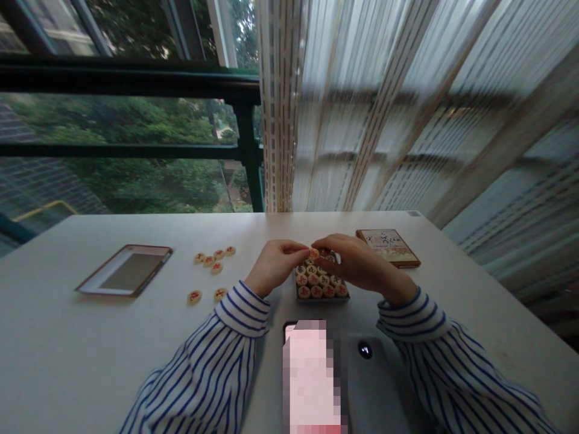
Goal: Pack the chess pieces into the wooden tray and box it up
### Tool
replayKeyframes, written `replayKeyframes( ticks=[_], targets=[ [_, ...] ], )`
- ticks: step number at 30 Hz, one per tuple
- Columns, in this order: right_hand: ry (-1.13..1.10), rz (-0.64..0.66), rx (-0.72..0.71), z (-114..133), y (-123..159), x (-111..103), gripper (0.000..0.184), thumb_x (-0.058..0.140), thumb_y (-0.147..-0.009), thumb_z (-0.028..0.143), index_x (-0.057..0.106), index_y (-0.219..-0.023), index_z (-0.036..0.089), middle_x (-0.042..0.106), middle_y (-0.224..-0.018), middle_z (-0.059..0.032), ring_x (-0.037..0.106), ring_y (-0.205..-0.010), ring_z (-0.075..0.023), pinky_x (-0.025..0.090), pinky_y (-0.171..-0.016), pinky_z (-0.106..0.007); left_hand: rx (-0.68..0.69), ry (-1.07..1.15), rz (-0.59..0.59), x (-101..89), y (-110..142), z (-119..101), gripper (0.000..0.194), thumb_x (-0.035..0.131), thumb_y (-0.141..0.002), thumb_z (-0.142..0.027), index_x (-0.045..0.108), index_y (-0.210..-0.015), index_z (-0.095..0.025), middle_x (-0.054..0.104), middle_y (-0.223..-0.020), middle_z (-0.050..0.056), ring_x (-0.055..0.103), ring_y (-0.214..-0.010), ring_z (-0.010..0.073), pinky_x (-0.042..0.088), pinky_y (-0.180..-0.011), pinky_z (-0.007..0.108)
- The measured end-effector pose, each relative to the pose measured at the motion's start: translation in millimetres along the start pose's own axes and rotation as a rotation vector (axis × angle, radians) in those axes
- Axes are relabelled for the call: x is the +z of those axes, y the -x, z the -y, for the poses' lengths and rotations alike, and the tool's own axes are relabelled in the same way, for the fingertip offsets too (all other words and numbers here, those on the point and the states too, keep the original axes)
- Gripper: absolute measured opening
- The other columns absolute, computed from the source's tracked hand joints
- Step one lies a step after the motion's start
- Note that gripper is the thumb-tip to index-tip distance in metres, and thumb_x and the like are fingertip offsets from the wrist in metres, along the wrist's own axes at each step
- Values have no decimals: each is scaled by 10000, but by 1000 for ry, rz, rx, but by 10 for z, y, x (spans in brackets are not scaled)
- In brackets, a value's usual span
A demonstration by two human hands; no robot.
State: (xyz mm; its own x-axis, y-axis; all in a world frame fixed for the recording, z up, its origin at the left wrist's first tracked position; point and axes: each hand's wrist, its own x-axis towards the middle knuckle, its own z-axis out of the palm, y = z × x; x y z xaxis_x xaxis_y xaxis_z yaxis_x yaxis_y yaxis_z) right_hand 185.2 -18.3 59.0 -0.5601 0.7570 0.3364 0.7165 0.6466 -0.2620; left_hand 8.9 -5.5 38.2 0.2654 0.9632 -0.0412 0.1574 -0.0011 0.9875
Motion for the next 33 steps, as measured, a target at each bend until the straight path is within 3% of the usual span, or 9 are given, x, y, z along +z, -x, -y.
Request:
replayKeyframes(
  ticks=[15, 19, 25, 33],
  targets=[
    [75, 67, 1, -10, 0, -17, 245, 473, -833, 307, 612, -995, 186, 656, -899, -73, 583, -811, -180, 416, -722, -288, 36, -106, 21, -9, -2, 6, 252, 606, -693, -278, 689, -842, -91, 694, -803, 97, 608, -712, 157, 462, -674, 269],
    [79, 84, 18, -27, 7, -17, 240, 484, -823, 304, 612, -992, 192, 657, -896, -68, 583, -807, -179, 412, -713, -279, 97, -295, -8, -56, -18, 50, 278, 579, -715, -314, 685, -871, -110, 696, -839, 91, 618, -762, 185, 462, -693, 276],
    [120, 142, 52, -86, 27, -4, 218, 501, -803, 313, 625, -942, 200, 661, -817, -52, 578, -733, -167, 391, -650, -267, 195, -800, -50, -98, -8, 114, 285, 490, -778, -322, 677, -925, -165, 683, -909, 91, 607, -832, 201, 423, -725, 275],
    [191, 239, 105, -175, 56, 34, 239, 467, -809, 348, 638, -910, 215, 671, -765, -48, 589, -675, -165, 367, -574, -262, 168, -899, 2, -98, -2, 138, 305, 472, -784, -314, 653, -977, -162, 677, -915, 99, 605, -815, 209, 415, -695, 278]
  ],
)
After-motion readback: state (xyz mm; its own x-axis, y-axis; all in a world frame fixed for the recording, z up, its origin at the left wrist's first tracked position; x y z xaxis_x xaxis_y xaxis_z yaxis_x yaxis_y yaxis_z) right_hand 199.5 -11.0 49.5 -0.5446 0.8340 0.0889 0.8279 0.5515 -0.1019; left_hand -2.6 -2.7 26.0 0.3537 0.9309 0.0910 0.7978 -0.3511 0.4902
